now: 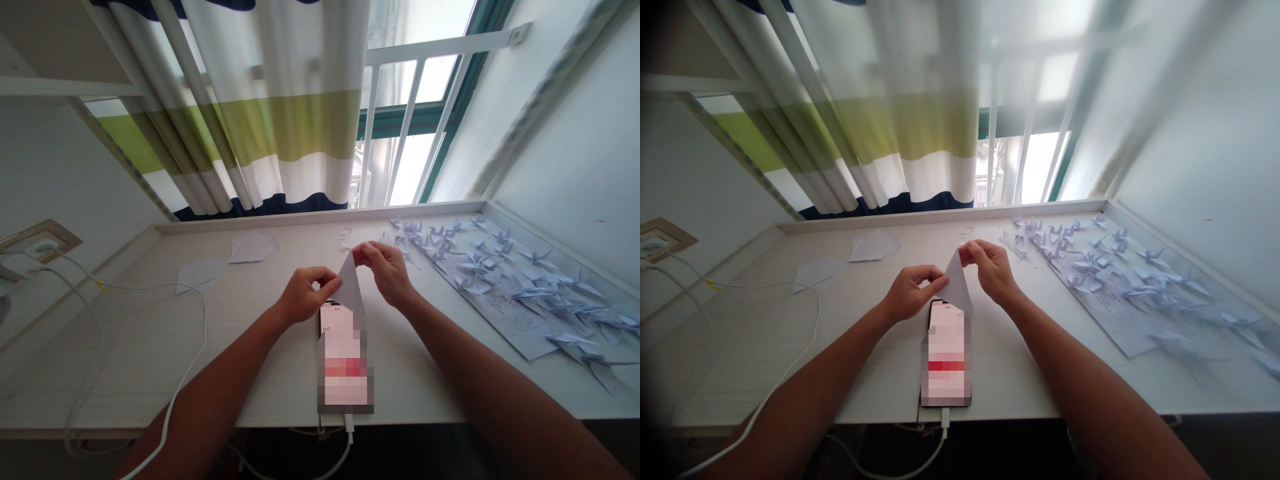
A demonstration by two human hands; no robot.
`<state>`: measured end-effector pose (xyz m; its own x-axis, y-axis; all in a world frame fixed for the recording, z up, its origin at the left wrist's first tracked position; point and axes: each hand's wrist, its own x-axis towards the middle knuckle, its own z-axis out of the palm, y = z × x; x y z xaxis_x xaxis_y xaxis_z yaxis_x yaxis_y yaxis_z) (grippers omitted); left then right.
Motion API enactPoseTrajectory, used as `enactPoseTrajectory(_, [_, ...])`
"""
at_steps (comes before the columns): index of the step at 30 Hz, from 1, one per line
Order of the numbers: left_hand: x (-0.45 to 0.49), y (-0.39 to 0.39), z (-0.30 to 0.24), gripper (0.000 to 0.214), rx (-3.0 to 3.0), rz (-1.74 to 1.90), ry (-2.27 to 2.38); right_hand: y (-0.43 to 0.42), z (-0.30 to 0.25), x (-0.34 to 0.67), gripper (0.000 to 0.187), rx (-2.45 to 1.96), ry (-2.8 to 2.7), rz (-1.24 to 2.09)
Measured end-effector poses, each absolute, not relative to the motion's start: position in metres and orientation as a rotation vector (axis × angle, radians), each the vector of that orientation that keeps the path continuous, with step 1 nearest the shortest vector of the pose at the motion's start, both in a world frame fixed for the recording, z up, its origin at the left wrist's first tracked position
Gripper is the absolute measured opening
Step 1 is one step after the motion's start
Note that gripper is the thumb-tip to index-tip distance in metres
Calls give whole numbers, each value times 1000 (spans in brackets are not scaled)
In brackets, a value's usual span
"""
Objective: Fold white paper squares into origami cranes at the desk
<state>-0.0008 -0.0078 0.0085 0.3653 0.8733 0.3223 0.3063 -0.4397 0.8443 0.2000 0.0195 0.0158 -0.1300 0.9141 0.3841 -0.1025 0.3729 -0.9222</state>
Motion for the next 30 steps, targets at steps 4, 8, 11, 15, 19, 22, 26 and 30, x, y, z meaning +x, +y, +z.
enactPoseTrajectory(4, [-1, -7, 6, 21, 1912, 1038, 1019, 20, 14, 202, 34, -800, -1487, 1064])
enactPoseTrajectory(8, [-1, -6, 4, 23, 1825, 1020, 995, 18, 13, 199, 28, -825, -1527, 988])
enactPoseTrajectory(11, [-1, -5, 2, 28, 1717, 964, 954, 16, 14, 196, 26, -821, -1508, 958])
enactPoseTrajectory(15, [0, -5, 2, 37, 1651, 909, 951, 15, 14, 194, 25, -825, -1468, 955])
enactPoseTrajectory(19, [-1, -5, 2, 39, 1649, 922, 986, 16, 12, 195, 29, -833, -1560, 995])
enactPoseTrajectory(22, [-1, -5, 3, 41, 1624, 916, 977, 16, 12, 196, 35, -872, -1583, 979])
enactPoseTrajectory(26, [-2, -5, 3, 42, 1606, 885, 922, 14, 12, 195, 38, -898, -1551, 947])
enactPoseTrajectory(30, [-1, -5, 2, 44, 1586, 892, 932, 13, 12, 192, 38, -895, -1554, 913])
